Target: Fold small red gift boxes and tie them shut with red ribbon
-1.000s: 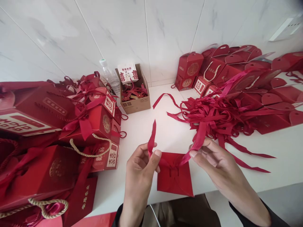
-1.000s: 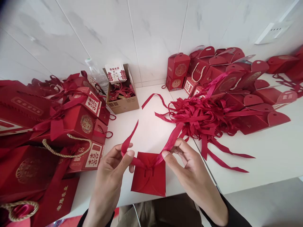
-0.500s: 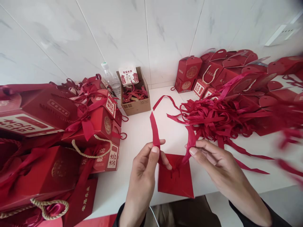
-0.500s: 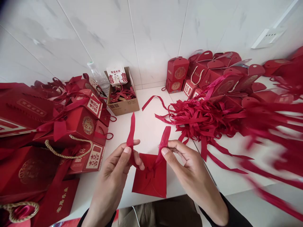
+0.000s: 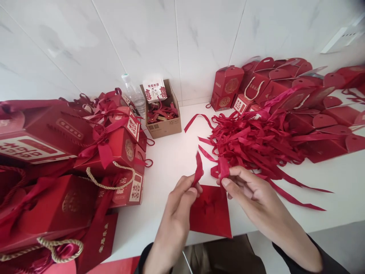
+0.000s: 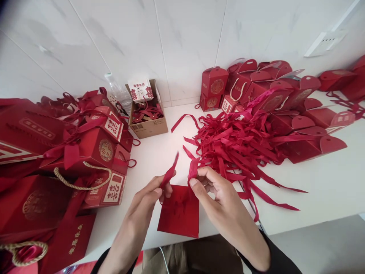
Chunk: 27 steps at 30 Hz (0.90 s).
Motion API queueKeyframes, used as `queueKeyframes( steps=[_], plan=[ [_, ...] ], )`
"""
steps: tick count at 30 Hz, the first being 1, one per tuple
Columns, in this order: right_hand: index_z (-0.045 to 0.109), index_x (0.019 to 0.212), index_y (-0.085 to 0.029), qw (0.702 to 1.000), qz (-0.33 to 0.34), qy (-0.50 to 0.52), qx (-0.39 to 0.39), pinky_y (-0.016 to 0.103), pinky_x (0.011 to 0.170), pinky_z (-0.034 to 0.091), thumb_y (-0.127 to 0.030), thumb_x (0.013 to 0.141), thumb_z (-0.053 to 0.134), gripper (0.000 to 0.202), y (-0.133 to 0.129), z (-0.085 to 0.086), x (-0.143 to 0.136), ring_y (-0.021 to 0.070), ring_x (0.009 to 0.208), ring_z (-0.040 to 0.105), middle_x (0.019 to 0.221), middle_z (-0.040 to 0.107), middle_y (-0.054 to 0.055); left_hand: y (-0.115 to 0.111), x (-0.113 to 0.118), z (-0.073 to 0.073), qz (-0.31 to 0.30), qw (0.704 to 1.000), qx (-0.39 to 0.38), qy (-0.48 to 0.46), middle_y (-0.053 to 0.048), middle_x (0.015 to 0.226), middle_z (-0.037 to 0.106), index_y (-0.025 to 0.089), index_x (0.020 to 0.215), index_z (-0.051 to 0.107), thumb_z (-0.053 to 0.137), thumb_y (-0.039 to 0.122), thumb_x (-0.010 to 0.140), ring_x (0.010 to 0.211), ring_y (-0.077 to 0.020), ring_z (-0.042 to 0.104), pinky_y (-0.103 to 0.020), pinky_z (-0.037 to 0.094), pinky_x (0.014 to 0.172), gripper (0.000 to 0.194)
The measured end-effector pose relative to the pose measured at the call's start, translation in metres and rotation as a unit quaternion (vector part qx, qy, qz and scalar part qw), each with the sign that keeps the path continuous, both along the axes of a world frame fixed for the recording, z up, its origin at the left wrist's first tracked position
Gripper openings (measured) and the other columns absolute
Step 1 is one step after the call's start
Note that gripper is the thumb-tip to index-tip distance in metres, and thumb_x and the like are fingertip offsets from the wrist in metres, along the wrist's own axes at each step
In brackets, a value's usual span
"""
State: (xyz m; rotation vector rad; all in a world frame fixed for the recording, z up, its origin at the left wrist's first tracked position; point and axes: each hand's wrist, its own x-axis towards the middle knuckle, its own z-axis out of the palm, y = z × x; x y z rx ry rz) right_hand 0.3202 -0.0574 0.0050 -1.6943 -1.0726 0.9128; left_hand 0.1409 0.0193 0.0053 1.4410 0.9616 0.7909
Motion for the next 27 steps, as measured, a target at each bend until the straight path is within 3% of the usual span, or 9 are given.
queueKeyframes(
  steps=[3, 8, 12, 16, 19, 22, 24, 27],
  plan=[
    [0.064, 0.099, -0.029, 1.0, 0.006, -0.014, 0.014, 0.033, 0.073, 0.055, -0.057, 0.103, 0.058, 0.029, 0.0, 0.005, -0.002, 0.0211, 0.081, 0.067, 0.086, 0.069, -0.001, 0.005, -0.003, 0.004, -0.034, 0.999, -0.04, -0.017, -0.003, 0.085, 0.067, 0.026, 0.104, 0.081, 0.055, 0.027, 0.097, 0.081, -0.019, 0.061, -0.032, 0.05, 0.078, 0.027],
    [0.065, 0.115, -0.032, 0.997, 0.04, -0.057, 0.025, 0.029, 0.068, 0.056, -0.053, 0.103, 0.06, 0.025, 0.004, 0.009, -0.005, 0.0211, 0.087, 0.069, 0.097, 0.073, 0.0, 0.002, -0.001, 0.012, -0.121, 0.985, 0.087, 0.089, -0.002, 0.088, 0.066, 0.027, 0.104, 0.078, 0.049, 0.022, 0.101, 0.078, -0.0173, 0.059, -0.029, 0.046, 0.069, 0.03],
    [0.065, 0.095, -0.029, 0.993, 0.042, -0.103, 0.034, 0.029, 0.063, 0.051, -0.052, 0.105, 0.056, 0.027, 0.006, 0.007, -0.006, 0.0197, 0.076, 0.063, 0.084, 0.068, -0.001, -0.001, -0.002, 0.011, -0.078, 0.978, 0.101, 0.167, -0.006, 0.102, 0.073, 0.028, 0.116, 0.073, 0.052, 0.028, 0.1, 0.084, -0.0224, 0.063, -0.034, 0.047, 0.074, 0.026],
    [0.062, 0.096, -0.029, 0.995, 0.011, -0.094, 0.031, 0.029, 0.062, 0.05, -0.052, 0.106, 0.055, 0.026, 0.004, 0.004, -0.004, 0.0201, 0.078, 0.065, 0.083, 0.067, -0.001, 0.004, -0.007, 0.006, -0.068, 0.973, 0.083, 0.203, -0.006, 0.095, 0.07, 0.027, 0.102, 0.074, 0.061, 0.038, 0.096, 0.092, -0.0267, 0.061, -0.038, 0.045, 0.079, 0.018],
    [0.063, 0.098, -0.029, 0.997, 0.001, -0.078, 0.03, 0.029, 0.063, 0.051, -0.053, 0.105, 0.057, 0.026, 0.003, 0.0, -0.003, 0.02, 0.08, 0.067, 0.084, 0.069, -0.001, 0.006, -0.011, 0.007, -0.115, 0.981, 0.02, 0.155, -0.004, 0.09, 0.067, 0.025, 0.091, 0.069, 0.06, 0.049, 0.098, 0.09, -0.0241, 0.056, -0.037, 0.042, 0.083, 0.026],
    [0.064, 0.113, -0.029, 0.998, -0.025, -0.052, 0.025, 0.028, 0.066, 0.055, -0.056, 0.103, 0.06, 0.028, 0.001, -0.003, -0.002, 0.0209, 0.087, 0.07, 0.092, 0.073, 0.001, 0.006, -0.013, 0.01, -0.13, 0.986, -0.087, 0.058, -0.004, 0.093, 0.067, 0.025, 0.095, 0.065, 0.059, 0.057, 0.099, 0.09, -0.0217, 0.055, -0.036, 0.042, 0.087, 0.033],
    [0.064, 0.119, -0.029, 0.998, -0.044, -0.035, 0.027, 0.029, 0.072, 0.058, -0.056, 0.101, 0.063, 0.033, 0.0, -0.004, -0.001, 0.0218, 0.092, 0.072, 0.097, 0.074, 0.002, 0.005, -0.012, 0.011, -0.124, 0.981, -0.147, -0.015, -0.004, 0.096, 0.069, 0.023, 0.095, 0.065, 0.059, 0.056, 0.101, 0.092, -0.0204, 0.058, -0.034, 0.044, 0.086, 0.034],
    [0.066, 0.107, -0.027, 0.999, -0.038, -0.03, 0.025, 0.027, 0.071, 0.058, -0.055, 0.102, 0.063, 0.028, -0.002, 0.0, -0.002, 0.0203, 0.087, 0.071, 0.09, 0.074, 0.001, 0.006, -0.008, 0.008, -0.097, 0.978, -0.17, -0.074, -0.002, 0.085, 0.07, 0.022, 0.087, 0.064, 0.06, 0.05, 0.103, 0.081, -0.0164, 0.059, -0.029, 0.045, 0.077, 0.033]
  ],
)
